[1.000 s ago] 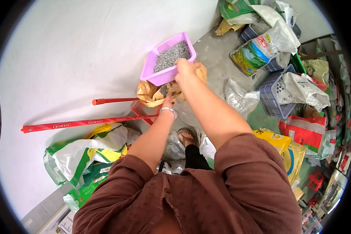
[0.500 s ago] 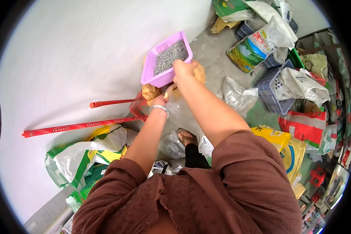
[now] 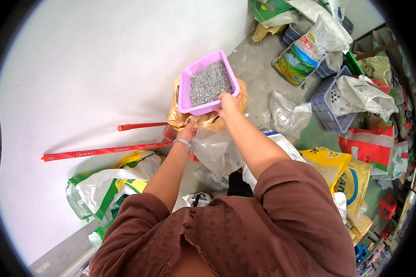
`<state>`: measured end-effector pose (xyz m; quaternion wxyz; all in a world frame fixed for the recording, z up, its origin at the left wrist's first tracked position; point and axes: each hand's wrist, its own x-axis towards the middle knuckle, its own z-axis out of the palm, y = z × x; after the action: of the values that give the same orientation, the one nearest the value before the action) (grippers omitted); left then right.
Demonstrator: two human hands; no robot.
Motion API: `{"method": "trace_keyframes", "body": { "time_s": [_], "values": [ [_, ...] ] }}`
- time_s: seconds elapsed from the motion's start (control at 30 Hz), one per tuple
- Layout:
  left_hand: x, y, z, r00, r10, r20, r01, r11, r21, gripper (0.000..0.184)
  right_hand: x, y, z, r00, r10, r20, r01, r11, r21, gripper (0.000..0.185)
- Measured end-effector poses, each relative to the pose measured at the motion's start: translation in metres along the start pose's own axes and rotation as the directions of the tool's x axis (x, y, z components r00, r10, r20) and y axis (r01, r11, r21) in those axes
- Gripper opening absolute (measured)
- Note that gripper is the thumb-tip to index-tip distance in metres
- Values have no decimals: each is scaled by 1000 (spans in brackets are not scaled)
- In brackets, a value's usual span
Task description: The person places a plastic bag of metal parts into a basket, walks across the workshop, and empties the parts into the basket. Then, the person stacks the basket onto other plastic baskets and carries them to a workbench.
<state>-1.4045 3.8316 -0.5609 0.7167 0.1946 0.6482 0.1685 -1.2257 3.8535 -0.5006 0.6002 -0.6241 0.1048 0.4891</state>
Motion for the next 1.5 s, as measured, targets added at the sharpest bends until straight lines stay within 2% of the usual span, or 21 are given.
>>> {"method": "trace_keyframes", "body": {
  "time_s": [0.07,0.13,0.17,0.2,0.27,0.33,0.37,0.43,0.47,0.53,0.57,0.67,0.7,0.8,0.93,1.07,1.17,1.27,1.4,1.43,1.5],
  "values": [
    [-20,8,-1,999,32,-27,-30,998,47,56,-12,-2,-5,1000,19,20,-19,999,37,52],
    [-31,16,-3,1000,14,-13,-14,1000,1,62,-28,-5,-12,994,-9,108,3,999,54,49],
    [-30,18,-9,997,-43,65,50,993,-109,71,-34,-6,-16,988,-22,151,13,998,64,48],
    [-51,31,-5,985,173,3,-173,984,-38,81,-34,-4,-17,980,49,191,-75,989,130,49],
    [-75,47,0,972,233,-29,-233,972,-18,84,-28,9,-21,941,184,284,-257,935,244,51],
    [-65,61,-11,999,-38,9,39,982,-185,87,-26,23,-8,971,138,194,-174,969,178,49],
    [-66,70,-14,988,84,126,-48,964,-263,88,-26,26,1,977,100,188,-130,979,158,46],
    [-64,84,-16,980,198,-7,-198,976,-89,78,-39,23,3,965,124,231,-154,981,120,41],
    [-65,83,-19,979,203,0,-202,978,-53,72,-44,25,3,965,122,231,-154,980,125,39],
    [-53,76,-24,988,149,-34,-153,979,-138,53,-59,21,14,969,109,222,-145,977,156,35],
    [-46,74,-26,991,127,-45,-133,975,-180,43,-75,14,23,994,35,104,-44,995,84,28],
    [-73,74,-37,992,126,-5,-126,991,-44,16,-53,47,4,934,139,330,-203,965,168,23],
    [-73,70,-37,993,115,-26,-117,990,-78,13,-53,55,-3,895,179,408,-259,954,151,19],
    [-68,80,-43,987,102,-121,-121,981,-155,14,-50,69,12,922,218,321,-293,933,208,15],
    [-80,56,-56,981,173,-86,-182,976,-120,15,-63,76,-13,899,128,419,-235,948,215,48],
    [-89,35,-62,988,143,-51,-151,906,-396,13,-39,4,-40,521,386,762,-499,862,-96,57],
    [-95,29,-58,981,153,-120,-191,883,-428,9,1,11,-6,476,563,676,-340,826,-449,61],
    [-105,28,-60,964,225,-143,-265,867,-423,6,-46,-17,2,607,422,674,-94,880,-466,62],
    [-140,20,-62,931,338,-138,-365,849,-382,5,-87,-12,-18,708,52,704,203,940,-274,69],
    [-148,25,-59,906,392,-161,-424,836,-349,7,-95,-8,-20,738,-9,674,211,953,-219,70],
    [-119,39,-64,909,390,-150,-417,831,-368,9,-84,-8,-12,716,53,696,153,961,-230,72]
  ]
}}
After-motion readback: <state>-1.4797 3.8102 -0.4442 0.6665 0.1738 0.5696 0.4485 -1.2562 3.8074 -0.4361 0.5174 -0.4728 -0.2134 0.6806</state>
